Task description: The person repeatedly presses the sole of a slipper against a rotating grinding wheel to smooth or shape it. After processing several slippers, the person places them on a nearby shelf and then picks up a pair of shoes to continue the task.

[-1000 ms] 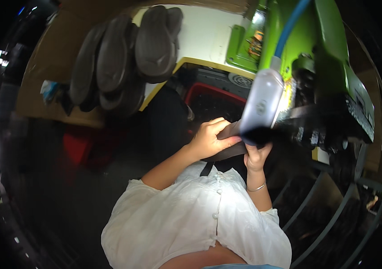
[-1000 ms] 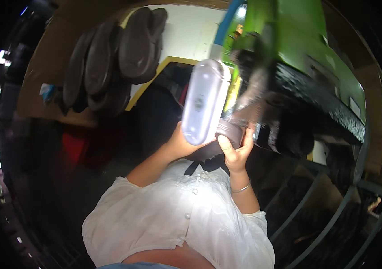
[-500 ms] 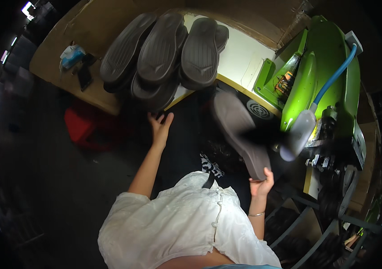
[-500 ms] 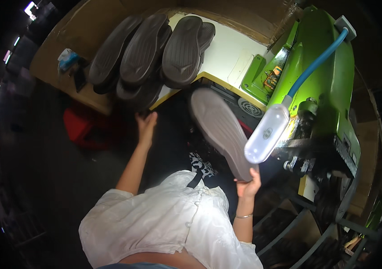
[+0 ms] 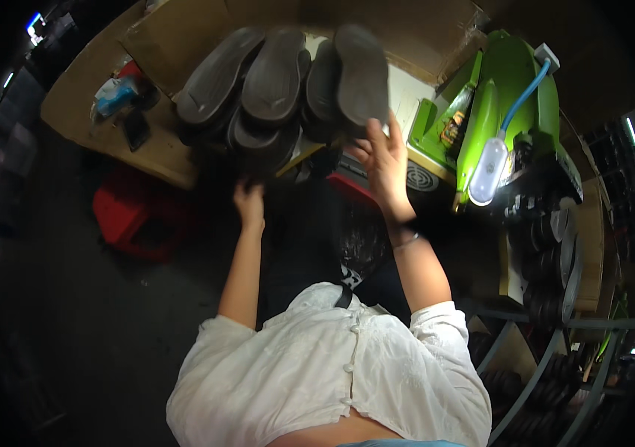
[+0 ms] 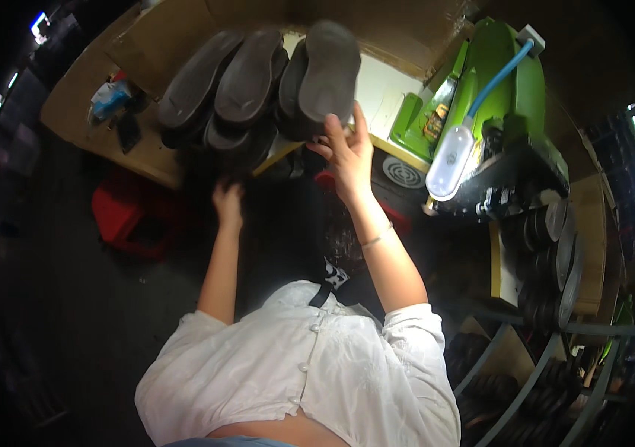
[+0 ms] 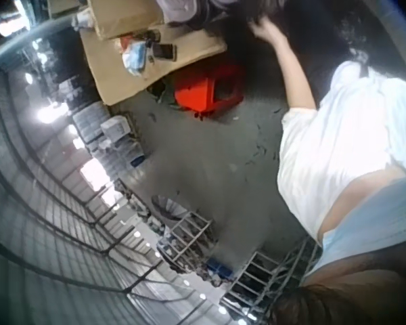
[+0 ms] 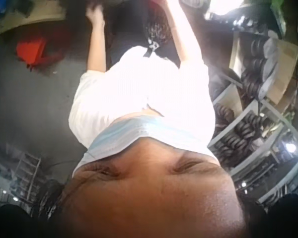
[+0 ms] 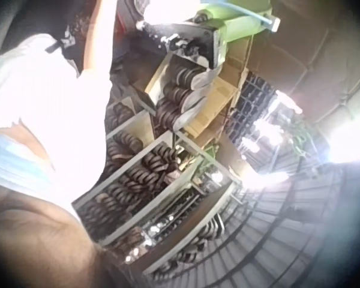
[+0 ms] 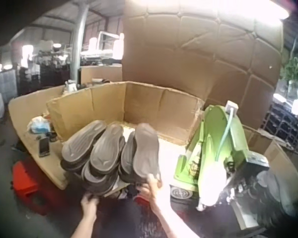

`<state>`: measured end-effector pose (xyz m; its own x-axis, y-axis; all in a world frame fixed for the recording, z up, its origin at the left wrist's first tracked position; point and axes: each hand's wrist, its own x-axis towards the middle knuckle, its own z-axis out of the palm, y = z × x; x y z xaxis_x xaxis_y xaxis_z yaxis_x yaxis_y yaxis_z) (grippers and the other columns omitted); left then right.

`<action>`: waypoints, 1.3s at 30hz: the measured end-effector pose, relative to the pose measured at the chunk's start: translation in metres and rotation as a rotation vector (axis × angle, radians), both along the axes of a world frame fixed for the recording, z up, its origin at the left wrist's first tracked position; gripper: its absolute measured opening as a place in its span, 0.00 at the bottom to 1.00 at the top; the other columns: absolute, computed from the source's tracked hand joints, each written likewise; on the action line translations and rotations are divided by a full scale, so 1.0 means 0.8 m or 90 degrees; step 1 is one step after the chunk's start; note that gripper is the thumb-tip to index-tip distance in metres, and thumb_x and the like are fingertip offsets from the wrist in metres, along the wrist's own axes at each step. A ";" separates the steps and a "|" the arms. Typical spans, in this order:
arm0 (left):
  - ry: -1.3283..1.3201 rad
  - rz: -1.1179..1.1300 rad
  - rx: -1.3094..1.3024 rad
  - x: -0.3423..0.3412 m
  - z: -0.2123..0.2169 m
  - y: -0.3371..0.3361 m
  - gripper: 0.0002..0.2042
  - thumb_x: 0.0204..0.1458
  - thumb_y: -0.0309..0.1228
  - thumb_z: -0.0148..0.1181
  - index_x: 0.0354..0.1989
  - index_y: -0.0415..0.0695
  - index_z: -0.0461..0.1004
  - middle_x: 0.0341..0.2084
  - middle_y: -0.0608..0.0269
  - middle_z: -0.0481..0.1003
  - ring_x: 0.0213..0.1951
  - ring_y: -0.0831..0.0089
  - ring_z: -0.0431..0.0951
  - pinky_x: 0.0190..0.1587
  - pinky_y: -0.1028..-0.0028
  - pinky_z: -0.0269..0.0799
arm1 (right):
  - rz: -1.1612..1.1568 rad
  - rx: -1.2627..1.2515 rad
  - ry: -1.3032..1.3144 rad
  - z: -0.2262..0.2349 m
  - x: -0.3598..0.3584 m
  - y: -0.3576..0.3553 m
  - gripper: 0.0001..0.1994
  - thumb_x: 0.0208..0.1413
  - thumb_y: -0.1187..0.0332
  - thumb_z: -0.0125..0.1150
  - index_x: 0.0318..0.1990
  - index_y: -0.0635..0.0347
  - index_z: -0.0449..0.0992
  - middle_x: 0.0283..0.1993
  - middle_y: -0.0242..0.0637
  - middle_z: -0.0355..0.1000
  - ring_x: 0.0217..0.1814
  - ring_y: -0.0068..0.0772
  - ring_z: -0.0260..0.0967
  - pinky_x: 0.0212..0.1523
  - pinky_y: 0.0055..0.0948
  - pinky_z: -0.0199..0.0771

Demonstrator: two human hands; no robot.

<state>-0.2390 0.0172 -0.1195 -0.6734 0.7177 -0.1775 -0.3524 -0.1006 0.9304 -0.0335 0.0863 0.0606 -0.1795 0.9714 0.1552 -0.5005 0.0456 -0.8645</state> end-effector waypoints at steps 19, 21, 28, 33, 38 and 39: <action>0.190 -0.379 -0.260 -0.083 0.184 0.135 0.53 0.40 0.73 0.27 0.63 0.37 0.38 0.64 0.56 0.41 0.65 0.62 0.41 0.63 0.67 0.37 | 0.156 -0.374 -0.176 -0.066 -0.023 0.189 0.43 0.50 0.33 0.33 0.65 0.56 0.39 0.68 0.42 0.39 0.69 0.38 0.39 0.64 0.39 0.45; 0.109 -0.396 -0.189 -0.085 0.197 0.161 0.46 0.47 0.67 0.32 0.64 0.39 0.38 0.64 0.57 0.42 0.64 0.61 0.43 0.63 0.66 0.37 | 0.116 -0.257 -0.175 -0.047 -0.031 0.182 0.48 0.49 0.33 0.37 0.64 0.64 0.34 0.68 0.45 0.34 0.71 0.37 0.28 0.67 0.34 0.30; 0.095 -0.393 -0.203 -0.080 0.212 0.174 0.30 0.53 0.42 0.53 0.57 0.31 0.54 0.55 0.47 0.59 0.52 0.61 0.64 0.55 0.64 0.59 | 0.079 -0.363 -0.200 -0.004 -0.028 0.131 0.53 0.42 0.34 0.51 0.65 0.61 0.32 0.68 0.52 0.32 0.70 0.45 0.30 0.66 0.39 0.35; 0.116 -0.533 -0.245 -0.117 0.205 0.150 0.28 0.52 0.42 0.54 0.53 0.31 0.59 0.51 0.49 0.63 0.49 0.63 0.66 0.52 0.66 0.61 | 0.001 -0.387 -0.109 -0.028 -0.022 0.099 0.54 0.40 0.36 0.55 0.65 0.59 0.32 0.67 0.52 0.34 0.70 0.46 0.32 0.65 0.39 0.38; 0.013 -0.452 -0.271 -0.102 0.211 0.137 0.28 0.48 0.42 0.58 0.52 0.34 0.62 0.51 0.53 0.64 0.50 0.62 0.65 0.53 0.66 0.58 | -0.042 -0.345 -0.076 -0.047 -0.043 0.083 0.58 0.36 0.39 0.61 0.64 0.64 0.31 0.67 0.54 0.35 0.69 0.45 0.34 0.65 0.35 0.41; -0.026 -0.425 -0.280 -0.095 0.211 0.148 0.30 0.47 0.44 0.57 0.53 0.36 0.61 0.51 0.52 0.63 0.51 0.60 0.64 0.54 0.65 0.57 | -0.044 -0.348 -0.097 -0.033 -0.040 0.080 0.59 0.35 0.40 0.63 0.64 0.64 0.30 0.66 0.55 0.36 0.69 0.45 0.35 0.64 0.34 0.41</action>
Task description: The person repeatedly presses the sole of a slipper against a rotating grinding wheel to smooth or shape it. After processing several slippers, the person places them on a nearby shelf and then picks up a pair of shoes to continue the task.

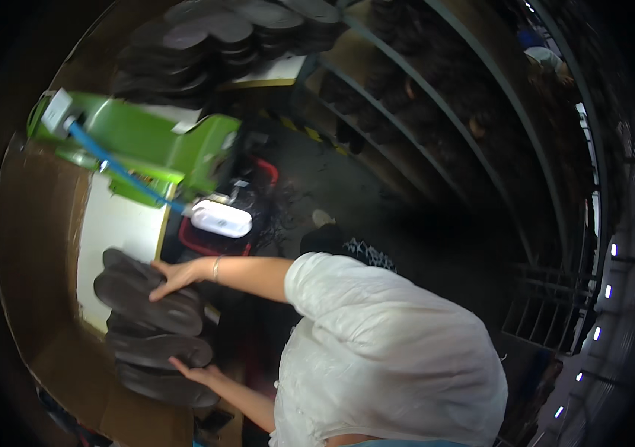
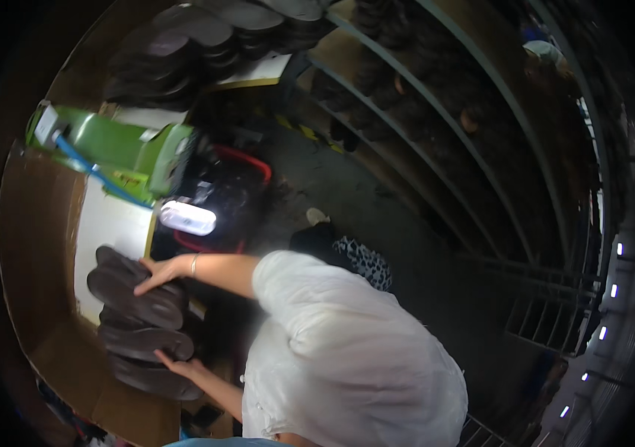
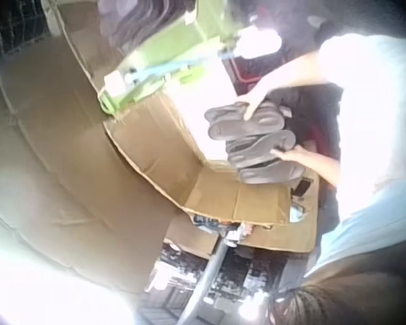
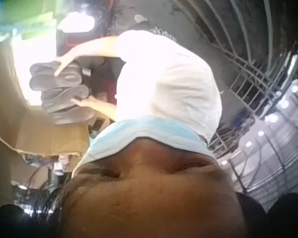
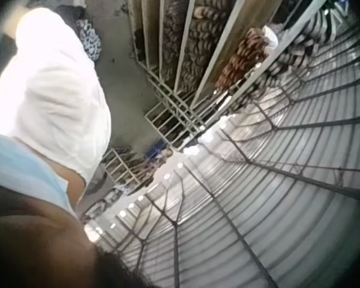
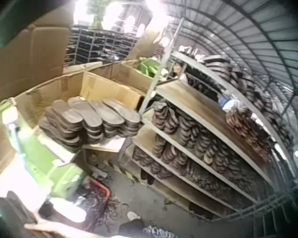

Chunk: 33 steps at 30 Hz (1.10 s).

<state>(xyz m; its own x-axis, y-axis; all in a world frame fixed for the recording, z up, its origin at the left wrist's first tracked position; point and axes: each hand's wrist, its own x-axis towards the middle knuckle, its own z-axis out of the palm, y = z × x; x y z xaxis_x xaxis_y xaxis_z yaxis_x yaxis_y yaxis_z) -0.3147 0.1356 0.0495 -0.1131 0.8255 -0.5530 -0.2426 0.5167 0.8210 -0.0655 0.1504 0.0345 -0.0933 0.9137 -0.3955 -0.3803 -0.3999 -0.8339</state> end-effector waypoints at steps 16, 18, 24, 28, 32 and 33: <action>-0.089 -0.121 -0.059 -0.030 -0.059 -0.059 0.39 0.36 0.56 0.61 0.55 0.46 0.60 0.56 0.55 0.58 0.57 0.56 0.55 0.54 0.47 0.51 | 0.030 0.039 0.063 -0.038 0.058 -0.123 0.61 0.32 0.39 0.64 0.65 0.59 0.28 0.68 0.48 0.33 0.70 0.41 0.31 0.66 0.36 0.39; -0.042 -0.165 -0.145 0.002 -0.040 -0.080 0.33 0.38 0.48 0.61 0.53 0.45 0.62 0.51 0.55 0.62 0.53 0.57 0.60 0.49 0.49 0.58 | 0.013 0.039 0.069 -0.053 0.071 -0.148 0.60 0.32 0.39 0.64 0.65 0.57 0.30 0.68 0.48 0.33 0.71 0.40 0.30 0.66 0.36 0.39; 0.012 -0.337 -0.184 0.113 -0.013 -0.189 0.28 0.41 0.39 0.56 0.50 0.36 0.63 0.45 0.54 0.67 0.48 0.60 0.67 0.52 0.61 0.62 | -0.127 0.006 0.162 -0.076 0.123 -0.316 0.56 0.36 0.39 0.59 0.65 0.60 0.32 0.67 0.54 0.32 0.71 0.44 0.28 0.66 0.38 0.35; 0.026 -0.486 -0.272 0.173 -0.075 -0.262 0.28 0.40 0.37 0.55 0.50 0.35 0.61 0.44 0.53 0.67 0.47 0.59 0.67 0.51 0.62 0.62 | -0.278 -0.131 0.096 -0.100 0.157 -0.480 0.51 0.39 0.47 0.57 0.66 0.55 0.31 0.69 0.48 0.30 0.71 0.42 0.26 0.66 0.39 0.35; 0.035 -0.742 -0.212 0.333 -0.110 -0.365 0.38 0.35 0.33 0.57 0.59 0.39 0.49 0.51 0.52 0.60 0.53 0.59 0.62 0.54 0.65 0.58 | -0.511 -0.311 0.224 -0.177 0.164 -0.674 0.40 0.42 0.51 0.57 0.62 0.61 0.52 0.60 0.42 0.56 0.62 0.36 0.52 0.60 0.35 0.51; 0.026 -0.806 -0.206 0.368 -0.125 -0.391 0.43 0.33 0.32 0.59 0.62 0.40 0.44 0.54 0.50 0.56 0.56 0.57 0.58 0.57 0.65 0.53 | -0.583 -0.349 0.391 -0.181 0.168 -0.719 0.38 0.42 0.49 0.57 0.59 0.60 0.58 0.58 0.41 0.58 0.60 0.36 0.54 0.58 0.35 0.53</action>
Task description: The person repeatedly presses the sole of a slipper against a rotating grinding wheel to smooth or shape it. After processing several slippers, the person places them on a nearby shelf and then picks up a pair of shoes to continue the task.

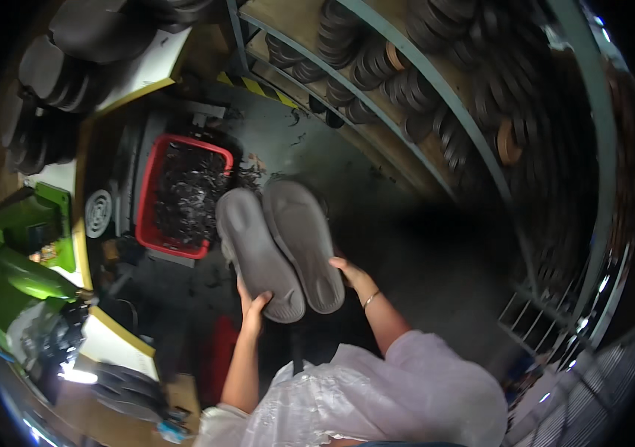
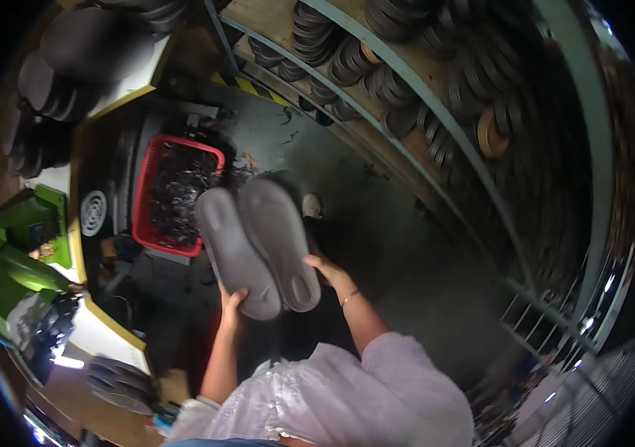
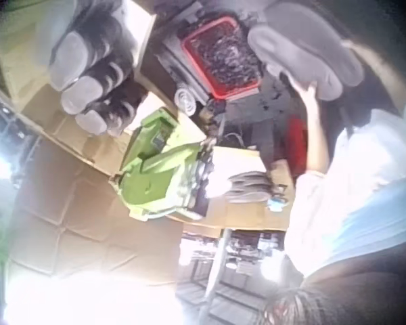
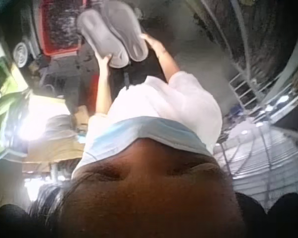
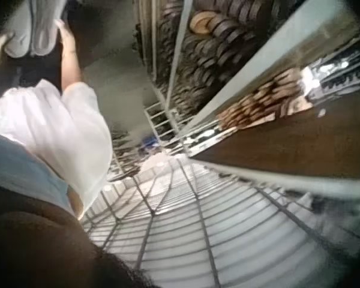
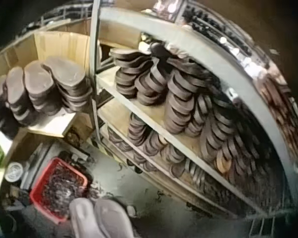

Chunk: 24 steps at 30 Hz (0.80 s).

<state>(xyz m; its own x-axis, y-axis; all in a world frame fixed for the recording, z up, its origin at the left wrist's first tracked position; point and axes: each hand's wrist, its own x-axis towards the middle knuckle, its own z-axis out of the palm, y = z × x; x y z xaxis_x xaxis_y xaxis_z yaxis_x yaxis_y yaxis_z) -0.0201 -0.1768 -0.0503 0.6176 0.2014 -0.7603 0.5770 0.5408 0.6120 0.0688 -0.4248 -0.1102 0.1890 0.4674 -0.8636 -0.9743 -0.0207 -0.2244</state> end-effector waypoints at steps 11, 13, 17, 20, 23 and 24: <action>-0.005 -0.537 0.122 0.268 -0.191 -0.273 0.50 0.28 0.41 0.65 0.64 0.56 0.41 0.48 0.39 0.55 0.53 0.45 0.57 0.56 0.60 0.54 | -0.510 -0.286 -0.198 -0.131 0.065 -0.293 0.37 0.41 0.43 0.52 0.56 0.61 0.61 0.57 0.46 0.58 0.57 0.46 0.57 0.53 0.43 0.62; -0.017 -0.572 0.108 0.303 -0.209 -0.299 0.49 0.29 0.43 0.65 0.63 0.57 0.42 0.47 0.40 0.56 0.53 0.44 0.58 0.56 0.60 0.54 | -0.538 -0.297 -0.251 -0.154 0.091 -0.321 0.38 0.45 0.41 0.49 0.59 0.58 0.57 0.60 0.44 0.54 0.60 0.47 0.53 0.56 0.45 0.57; -0.040 -0.607 0.110 0.391 -0.251 -0.345 0.50 0.28 0.46 0.66 0.63 0.52 0.44 0.47 0.40 0.59 0.53 0.45 0.59 0.55 0.57 0.57 | -0.682 -0.344 -0.258 -0.186 0.174 -0.331 0.38 0.48 0.39 0.45 0.60 0.56 0.55 0.63 0.43 0.51 0.62 0.47 0.49 0.60 0.47 0.51; -0.093 -0.540 0.093 0.456 -0.301 -0.389 0.45 0.33 0.47 0.63 0.61 0.46 0.49 0.54 0.38 0.56 0.57 0.48 0.56 0.56 0.57 0.56 | -0.733 -0.351 -0.235 -0.195 0.245 -0.334 0.36 0.49 0.40 0.43 0.60 0.55 0.56 0.63 0.41 0.51 0.63 0.47 0.48 0.60 0.49 0.50; -0.082 -0.445 0.210 0.494 -0.296 -0.416 0.35 0.40 0.42 0.59 0.57 0.39 0.57 0.55 0.43 0.59 0.58 0.55 0.57 0.58 0.65 0.54 | -0.811 -0.376 -0.172 -0.203 0.308 -0.325 0.34 0.50 0.40 0.41 0.60 0.53 0.57 0.63 0.39 0.51 0.64 0.47 0.47 0.60 0.52 0.50; -0.072 -0.406 0.251 0.489 -0.293 -0.409 0.32 0.42 0.41 0.58 0.56 0.38 0.59 0.55 0.43 0.60 0.58 0.57 0.58 0.59 0.68 0.54 | -0.834 -0.391 -0.143 -0.207 0.323 -0.312 0.34 0.51 0.41 0.41 0.60 0.53 0.57 0.64 0.39 0.51 0.64 0.47 0.46 0.60 0.52 0.49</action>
<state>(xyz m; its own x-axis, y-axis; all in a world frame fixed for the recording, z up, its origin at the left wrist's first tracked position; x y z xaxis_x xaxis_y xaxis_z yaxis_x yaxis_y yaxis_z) 0.3712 -0.5038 -0.2846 0.7758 0.0223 -0.6305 0.6263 -0.1483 0.7654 0.3270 -0.6747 -0.2756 0.3345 -0.5634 -0.7555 -0.3177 0.6873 -0.6532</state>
